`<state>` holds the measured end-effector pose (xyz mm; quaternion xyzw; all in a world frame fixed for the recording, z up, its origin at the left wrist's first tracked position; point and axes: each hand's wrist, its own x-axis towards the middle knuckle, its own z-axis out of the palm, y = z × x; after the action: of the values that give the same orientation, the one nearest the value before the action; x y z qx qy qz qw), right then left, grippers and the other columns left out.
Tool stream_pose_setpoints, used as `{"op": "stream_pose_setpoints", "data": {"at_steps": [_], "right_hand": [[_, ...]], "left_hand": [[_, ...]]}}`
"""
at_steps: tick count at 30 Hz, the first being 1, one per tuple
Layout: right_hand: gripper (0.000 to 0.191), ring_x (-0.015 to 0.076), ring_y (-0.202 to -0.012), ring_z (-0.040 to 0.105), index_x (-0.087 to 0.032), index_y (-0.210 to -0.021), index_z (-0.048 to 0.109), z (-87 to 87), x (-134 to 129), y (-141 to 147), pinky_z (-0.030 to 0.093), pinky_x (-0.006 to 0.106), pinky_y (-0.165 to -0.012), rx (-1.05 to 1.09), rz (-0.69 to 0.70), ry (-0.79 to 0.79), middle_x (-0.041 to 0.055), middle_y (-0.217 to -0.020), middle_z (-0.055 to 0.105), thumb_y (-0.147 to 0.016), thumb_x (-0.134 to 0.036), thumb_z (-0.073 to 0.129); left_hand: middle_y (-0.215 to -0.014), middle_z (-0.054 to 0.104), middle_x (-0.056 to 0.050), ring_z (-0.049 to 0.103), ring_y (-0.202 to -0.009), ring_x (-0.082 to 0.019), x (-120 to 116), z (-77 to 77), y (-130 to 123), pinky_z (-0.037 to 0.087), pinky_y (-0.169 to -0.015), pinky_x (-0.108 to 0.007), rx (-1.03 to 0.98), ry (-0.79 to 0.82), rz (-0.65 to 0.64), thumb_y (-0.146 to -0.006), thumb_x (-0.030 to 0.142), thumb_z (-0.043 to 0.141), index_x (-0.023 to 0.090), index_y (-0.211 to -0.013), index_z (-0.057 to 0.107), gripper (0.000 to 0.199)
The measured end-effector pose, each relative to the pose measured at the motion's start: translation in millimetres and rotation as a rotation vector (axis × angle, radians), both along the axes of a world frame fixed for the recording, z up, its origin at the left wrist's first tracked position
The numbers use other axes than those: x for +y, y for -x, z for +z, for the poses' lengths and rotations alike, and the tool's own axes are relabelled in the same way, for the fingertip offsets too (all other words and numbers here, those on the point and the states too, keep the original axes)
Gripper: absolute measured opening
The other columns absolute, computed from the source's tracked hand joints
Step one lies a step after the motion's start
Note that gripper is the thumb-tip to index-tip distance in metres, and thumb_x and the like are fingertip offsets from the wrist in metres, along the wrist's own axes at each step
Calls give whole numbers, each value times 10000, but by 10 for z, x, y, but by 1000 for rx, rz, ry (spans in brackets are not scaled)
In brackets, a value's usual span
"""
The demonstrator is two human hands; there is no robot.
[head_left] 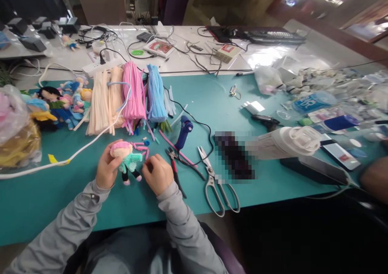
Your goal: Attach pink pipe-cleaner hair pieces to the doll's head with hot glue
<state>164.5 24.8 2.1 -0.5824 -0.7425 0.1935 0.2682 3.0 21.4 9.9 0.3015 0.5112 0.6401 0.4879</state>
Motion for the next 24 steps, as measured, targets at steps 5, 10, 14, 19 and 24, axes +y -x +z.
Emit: {"op": "stream_pose_setpoints", "data": {"at_steps": [5, 10, 14, 19, 24], "right_hand": [[139, 110, -546, 561, -198, -677, 607, 105, -76, -174, 467, 217, -556, 363, -41, -21, -18, -619, 615, -797, -159, 549], [139, 138, -658, 634, -195, -825, 692, 314, -212, -285, 522, 249, -599, 537, -10, -83, 34, -765, 689, -846, -146, 564], [141, 149, -679, 653, -204, -888, 723, 459, -279, -295, 537, 257, -593, 583, 20, -102, 47, -794, 705, -855, -141, 602], [90, 144, -650, 657, -201, -826, 724, 521, -290, -231, 539, 242, -576, 631, 32, -128, 40, -756, 709, -850, -156, 649], [103, 140, -651, 654, -198, -794, 708, 547, -291, -148, 544, 246, -597, 637, 44, -142, 34, -736, 697, -861, -161, 639]], "left_hand": [[-919, 732, -55, 694, -788, -192, -84, -50, 10, 547, -694, -272, 105, -54, -89, -613, 291, 783, 167, -1046, 675, 464], [-917, 735, -54, 693, -747, -195, -189, 8, -3, 565, -665, -299, 276, -54, -180, -645, 202, 752, 197, -1056, 688, 415], [-907, 736, -55, 689, -709, -201, -226, 88, -41, 575, -592, -307, 267, -44, -179, -617, 173, 775, 221, -1025, 695, 418], [-915, 734, -66, 692, -739, -211, -247, 84, -40, 569, -574, -294, 299, -51, -199, -618, 183, 788, 217, -1041, 680, 437], [-905, 729, -60, 695, -767, -212, -253, 69, -29, 568, -650, -309, 342, -94, -211, -626, 204, 784, 215, -1032, 665, 423]]}}
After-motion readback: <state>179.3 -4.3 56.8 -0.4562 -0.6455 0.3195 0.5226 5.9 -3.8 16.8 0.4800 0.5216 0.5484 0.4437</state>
